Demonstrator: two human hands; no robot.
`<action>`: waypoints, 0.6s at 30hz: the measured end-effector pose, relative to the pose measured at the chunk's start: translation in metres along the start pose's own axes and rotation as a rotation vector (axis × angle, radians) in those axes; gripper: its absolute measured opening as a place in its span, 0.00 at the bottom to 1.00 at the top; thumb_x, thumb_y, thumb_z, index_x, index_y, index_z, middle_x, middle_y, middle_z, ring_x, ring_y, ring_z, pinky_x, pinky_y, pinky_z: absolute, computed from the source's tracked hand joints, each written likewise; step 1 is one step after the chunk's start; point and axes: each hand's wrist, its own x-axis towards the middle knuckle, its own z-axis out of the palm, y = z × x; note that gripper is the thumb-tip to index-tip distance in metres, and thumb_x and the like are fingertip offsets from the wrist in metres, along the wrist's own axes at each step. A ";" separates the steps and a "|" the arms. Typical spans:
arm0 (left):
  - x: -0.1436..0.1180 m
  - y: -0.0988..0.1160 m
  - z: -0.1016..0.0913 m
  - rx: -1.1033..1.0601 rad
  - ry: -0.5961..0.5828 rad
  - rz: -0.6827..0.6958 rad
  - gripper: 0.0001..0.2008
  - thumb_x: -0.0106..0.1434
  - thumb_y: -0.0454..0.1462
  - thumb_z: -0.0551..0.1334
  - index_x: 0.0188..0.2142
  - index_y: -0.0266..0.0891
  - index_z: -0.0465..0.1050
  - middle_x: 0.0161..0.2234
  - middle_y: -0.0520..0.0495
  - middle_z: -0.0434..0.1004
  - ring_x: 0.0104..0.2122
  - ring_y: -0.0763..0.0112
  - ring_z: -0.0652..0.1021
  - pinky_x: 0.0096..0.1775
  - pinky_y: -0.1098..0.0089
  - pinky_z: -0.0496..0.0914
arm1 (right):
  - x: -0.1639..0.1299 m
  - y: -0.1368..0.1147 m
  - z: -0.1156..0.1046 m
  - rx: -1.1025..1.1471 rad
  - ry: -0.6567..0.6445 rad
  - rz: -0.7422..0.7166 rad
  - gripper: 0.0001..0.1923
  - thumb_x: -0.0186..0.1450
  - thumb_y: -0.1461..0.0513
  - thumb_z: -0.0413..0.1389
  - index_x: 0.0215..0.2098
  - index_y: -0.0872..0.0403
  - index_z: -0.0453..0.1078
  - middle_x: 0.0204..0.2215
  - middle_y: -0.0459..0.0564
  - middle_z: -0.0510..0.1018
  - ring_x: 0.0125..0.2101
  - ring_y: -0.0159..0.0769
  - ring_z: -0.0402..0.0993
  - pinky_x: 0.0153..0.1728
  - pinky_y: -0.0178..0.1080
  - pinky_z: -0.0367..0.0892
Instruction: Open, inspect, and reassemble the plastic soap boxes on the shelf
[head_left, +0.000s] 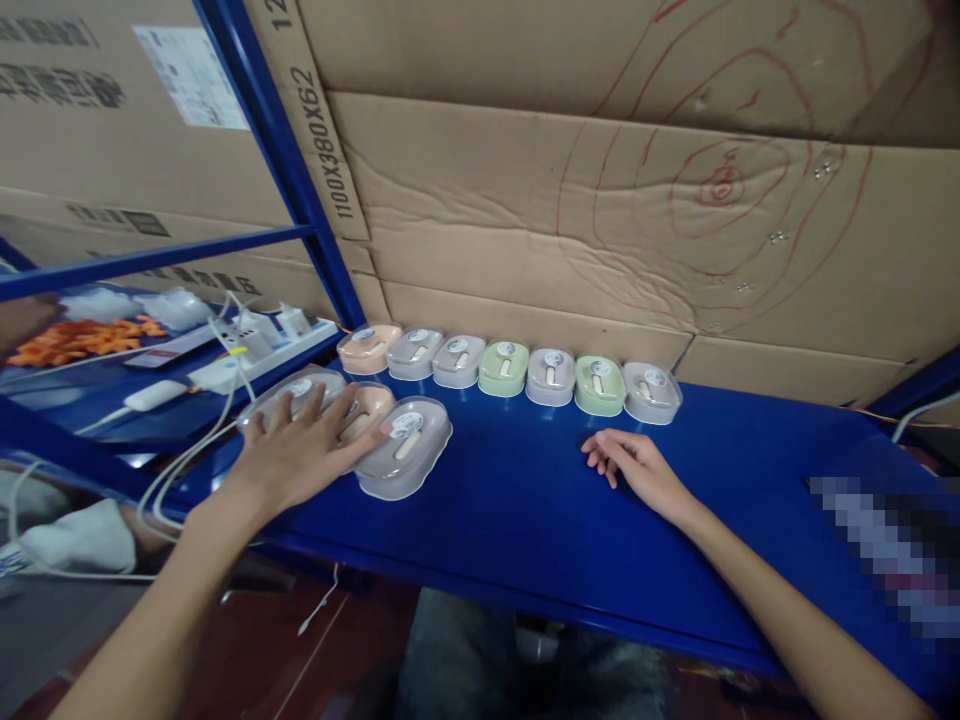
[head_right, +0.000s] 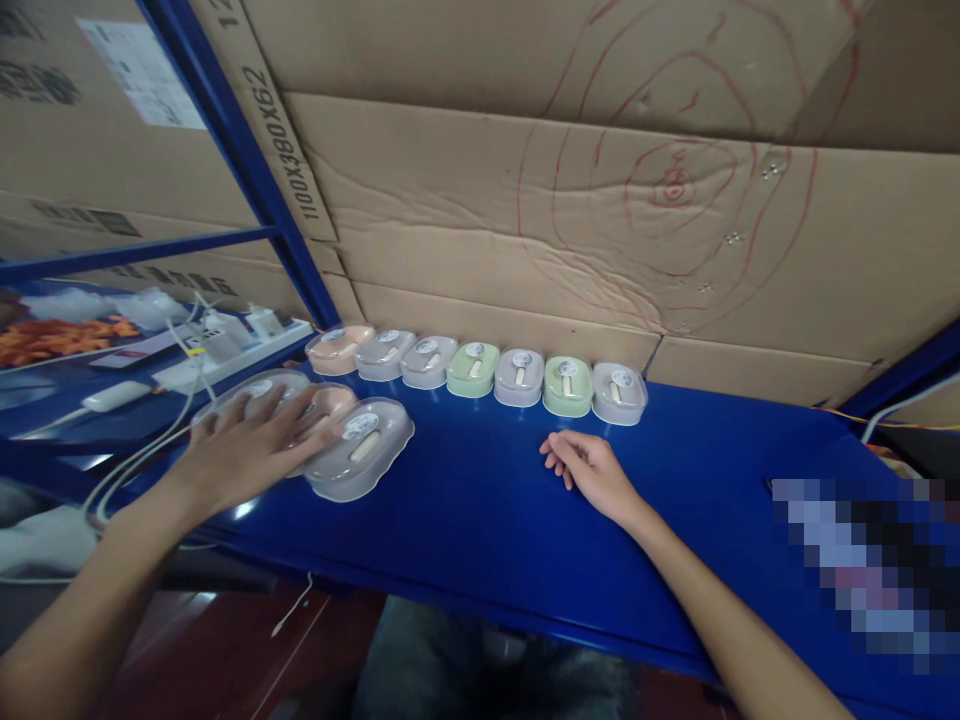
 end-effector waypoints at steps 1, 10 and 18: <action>-0.001 0.000 0.000 0.000 0.013 0.005 0.54 0.67 0.71 0.41 0.82 0.45 0.47 0.82 0.36 0.44 0.78 0.23 0.49 0.70 0.26 0.49 | 0.000 0.000 0.000 0.001 -0.001 0.001 0.29 0.75 0.38 0.57 0.42 0.55 0.82 0.33 0.52 0.80 0.29 0.35 0.75 0.24 0.36 0.70; -0.002 0.001 0.004 0.006 0.068 -0.008 0.52 0.67 0.71 0.42 0.81 0.49 0.50 0.80 0.34 0.49 0.75 0.20 0.53 0.68 0.26 0.51 | 0.001 -0.003 0.000 0.001 0.001 0.003 0.30 0.73 0.37 0.58 0.40 0.54 0.82 0.32 0.52 0.80 0.28 0.35 0.74 0.24 0.36 0.70; -0.003 0.003 0.001 0.014 0.043 -0.002 0.52 0.68 0.71 0.40 0.81 0.48 0.48 0.81 0.33 0.47 0.76 0.21 0.52 0.68 0.26 0.52 | 0.000 -0.003 0.000 0.013 -0.004 0.009 0.29 0.73 0.38 0.59 0.41 0.55 0.82 0.33 0.52 0.80 0.29 0.35 0.74 0.24 0.36 0.69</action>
